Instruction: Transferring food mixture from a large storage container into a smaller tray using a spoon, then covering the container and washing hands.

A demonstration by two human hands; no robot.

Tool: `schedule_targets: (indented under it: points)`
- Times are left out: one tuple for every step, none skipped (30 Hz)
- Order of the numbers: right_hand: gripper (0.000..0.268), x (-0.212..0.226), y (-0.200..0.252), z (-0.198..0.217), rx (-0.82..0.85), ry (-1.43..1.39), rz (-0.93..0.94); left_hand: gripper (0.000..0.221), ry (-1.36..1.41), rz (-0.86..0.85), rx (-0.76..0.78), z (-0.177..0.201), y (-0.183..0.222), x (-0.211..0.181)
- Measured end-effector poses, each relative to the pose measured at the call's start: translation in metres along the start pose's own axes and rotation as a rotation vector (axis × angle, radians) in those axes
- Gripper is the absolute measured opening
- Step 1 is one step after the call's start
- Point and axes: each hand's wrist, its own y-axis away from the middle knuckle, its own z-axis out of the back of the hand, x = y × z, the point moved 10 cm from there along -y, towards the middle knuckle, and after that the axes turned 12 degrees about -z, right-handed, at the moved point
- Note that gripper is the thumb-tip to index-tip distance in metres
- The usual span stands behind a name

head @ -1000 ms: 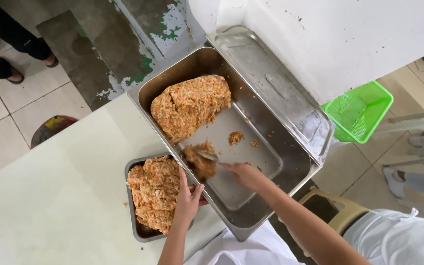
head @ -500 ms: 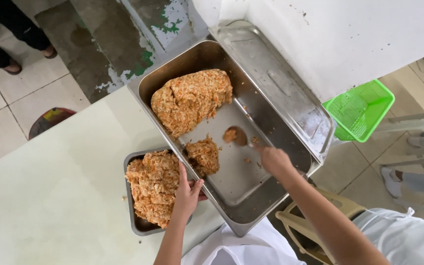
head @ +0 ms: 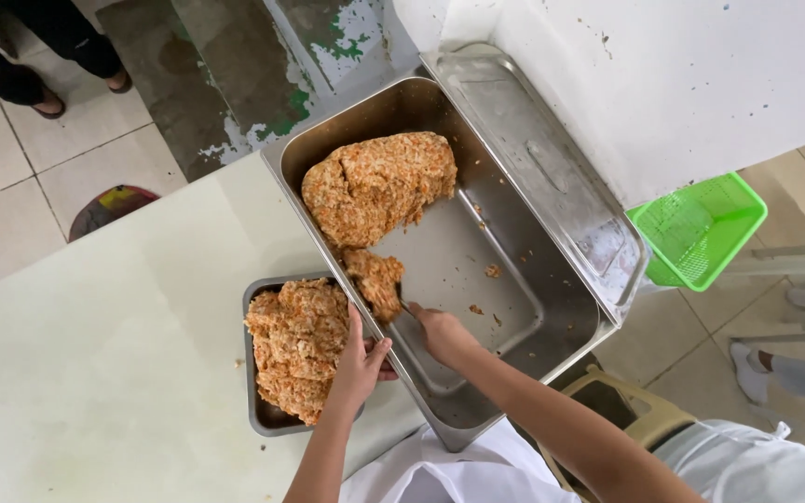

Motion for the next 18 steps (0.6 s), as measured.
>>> schedule_targets:
  points:
    - [0.044,-0.006,-0.014,-0.009,-0.027,-0.151,0.038,0.092,-0.004,0.002,0.000,-0.001,0.000,-0.002]
    - [0.044,-0.005,-0.026,-0.010,-0.028,-0.150,0.042,0.092,-0.005,-0.001,-0.003,0.000,0.000,-0.001]
    - [0.043,-0.002,-0.037,-0.010,-0.031,-0.295,0.065,0.091,-0.020,0.010,0.008,0.000,0.000,0.002]
    - [0.042,0.000,-0.048,-0.009,-0.034,-0.440,0.089,0.090,-0.036,0.022,0.019,0.001,0.001,0.005]
    - [0.042,0.002,-0.047,-0.002,-0.030,-0.439,0.095,0.090,-0.036,0.021,0.012,0.000,0.002,0.003]
    - [0.042,0.004,-0.045,0.007,-0.028,-0.506,0.101,0.090,-0.029,0.012,-0.005,0.001,0.003,-0.001]
    - [0.042,0.007,-0.044,0.016,-0.028,-0.573,0.108,0.089,-0.022,0.000,-0.022,0.003,0.004,-0.005]
    - [0.042,0.006,-0.035,0.020,-0.025,-0.572,0.116,0.089,-0.024,-0.002,-0.029,0.007,0.005,0.001]
    - [0.042,0.005,-0.025,0.026,-0.019,-0.611,0.154,0.090,-0.024,-0.008,-0.046,0.010,0.004,0.008]
    - [0.043,0.004,-0.016,0.033,-0.013,-0.650,0.192,0.091,-0.025,-0.014,-0.062,0.014,0.003,0.015]
    - [0.043,-0.005,-0.014,0.031,-0.007,-0.646,0.195,0.091,-0.022,-0.014,-0.069,0.020,0.010,0.025]
    - [0.043,-0.014,-0.012,0.031,-0.023,-0.650,0.209,0.081,-0.040,-0.033,-0.126,0.031,0.017,0.033]
    - [0.044,-0.021,-0.010,0.030,-0.037,-0.657,0.224,0.074,-0.060,-0.051,-0.186,0.044,0.025,0.041]
    - [0.044,-0.019,0.000,0.040,-0.028,-0.654,0.229,0.074,-0.058,-0.048,-0.196,0.060,0.033,0.062]
    - [0.043,-0.018,0.009,0.046,-0.048,-0.539,0.206,0.054,-0.202,-0.138,-0.377,0.096,0.045,0.071]
    - [0.042,-0.017,0.019,0.053,-0.068,-0.423,0.183,0.041,-0.347,-0.225,-0.559,0.129,0.063,0.078]
    - [0.042,-0.005,0.037,0.063,-0.055,-0.422,0.192,0.041,-0.348,-0.218,-0.573,0.147,0.077,0.090]
    - [0.042,0.014,0.059,0.077,-0.090,-0.380,0.279,0.038,-0.410,-0.237,-0.722,0.175,0.100,0.096]
